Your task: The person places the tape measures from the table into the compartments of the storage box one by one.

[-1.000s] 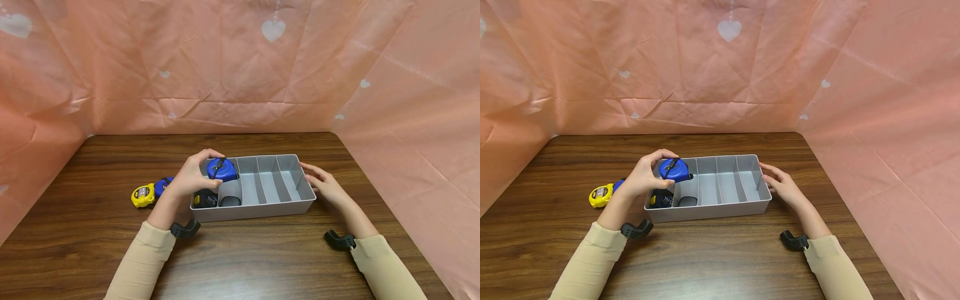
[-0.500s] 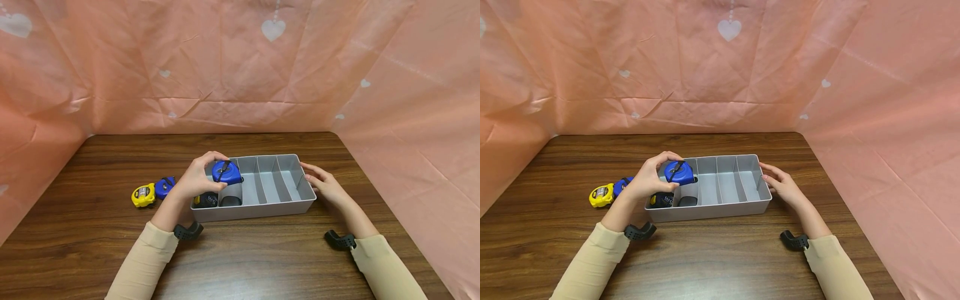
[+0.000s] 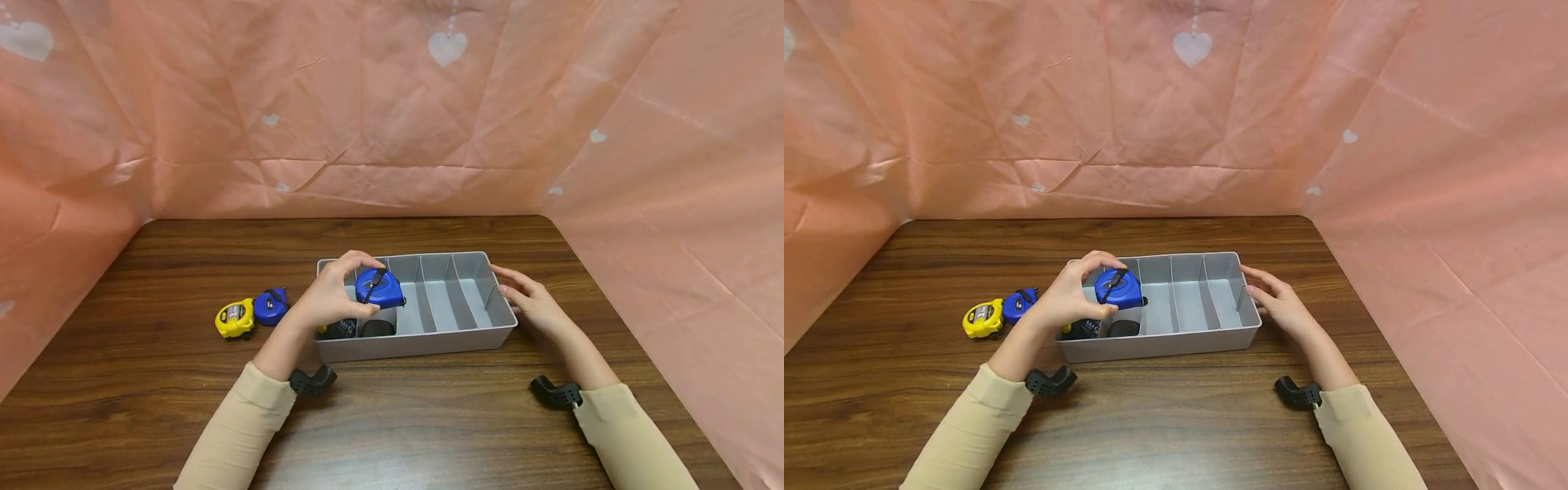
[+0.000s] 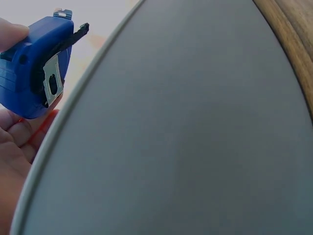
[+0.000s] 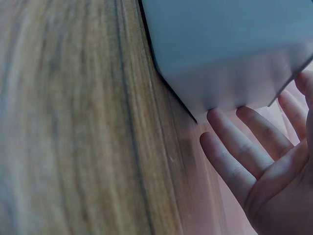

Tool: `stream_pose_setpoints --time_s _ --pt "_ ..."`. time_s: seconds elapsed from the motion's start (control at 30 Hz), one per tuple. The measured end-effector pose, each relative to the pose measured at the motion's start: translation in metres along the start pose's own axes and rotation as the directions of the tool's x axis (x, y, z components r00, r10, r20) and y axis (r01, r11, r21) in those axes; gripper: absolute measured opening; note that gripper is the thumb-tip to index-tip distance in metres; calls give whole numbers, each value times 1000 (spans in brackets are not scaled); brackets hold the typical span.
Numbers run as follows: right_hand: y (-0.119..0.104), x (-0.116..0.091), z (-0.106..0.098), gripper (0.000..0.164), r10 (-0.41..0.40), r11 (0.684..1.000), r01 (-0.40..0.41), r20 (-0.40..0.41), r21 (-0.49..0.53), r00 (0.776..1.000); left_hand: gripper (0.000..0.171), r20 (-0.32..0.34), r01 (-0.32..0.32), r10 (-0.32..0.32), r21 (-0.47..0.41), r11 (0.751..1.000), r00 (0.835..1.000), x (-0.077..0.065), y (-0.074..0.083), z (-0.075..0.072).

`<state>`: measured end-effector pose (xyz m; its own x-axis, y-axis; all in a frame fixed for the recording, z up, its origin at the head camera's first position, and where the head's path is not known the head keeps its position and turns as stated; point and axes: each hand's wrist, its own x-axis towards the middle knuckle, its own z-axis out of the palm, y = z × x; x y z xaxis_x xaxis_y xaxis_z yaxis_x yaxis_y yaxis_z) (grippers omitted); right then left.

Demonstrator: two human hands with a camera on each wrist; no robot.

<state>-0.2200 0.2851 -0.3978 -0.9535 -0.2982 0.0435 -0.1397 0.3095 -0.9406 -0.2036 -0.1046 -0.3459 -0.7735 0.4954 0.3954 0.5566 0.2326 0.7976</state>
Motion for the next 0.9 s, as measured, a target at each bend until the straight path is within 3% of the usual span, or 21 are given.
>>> stream_pose_setpoints --time_s 0.9 --pt "0 0 0 50 -18 1000 18 -5 -20 1000 58 33 -37 33 129 991 999 3 -2 24"
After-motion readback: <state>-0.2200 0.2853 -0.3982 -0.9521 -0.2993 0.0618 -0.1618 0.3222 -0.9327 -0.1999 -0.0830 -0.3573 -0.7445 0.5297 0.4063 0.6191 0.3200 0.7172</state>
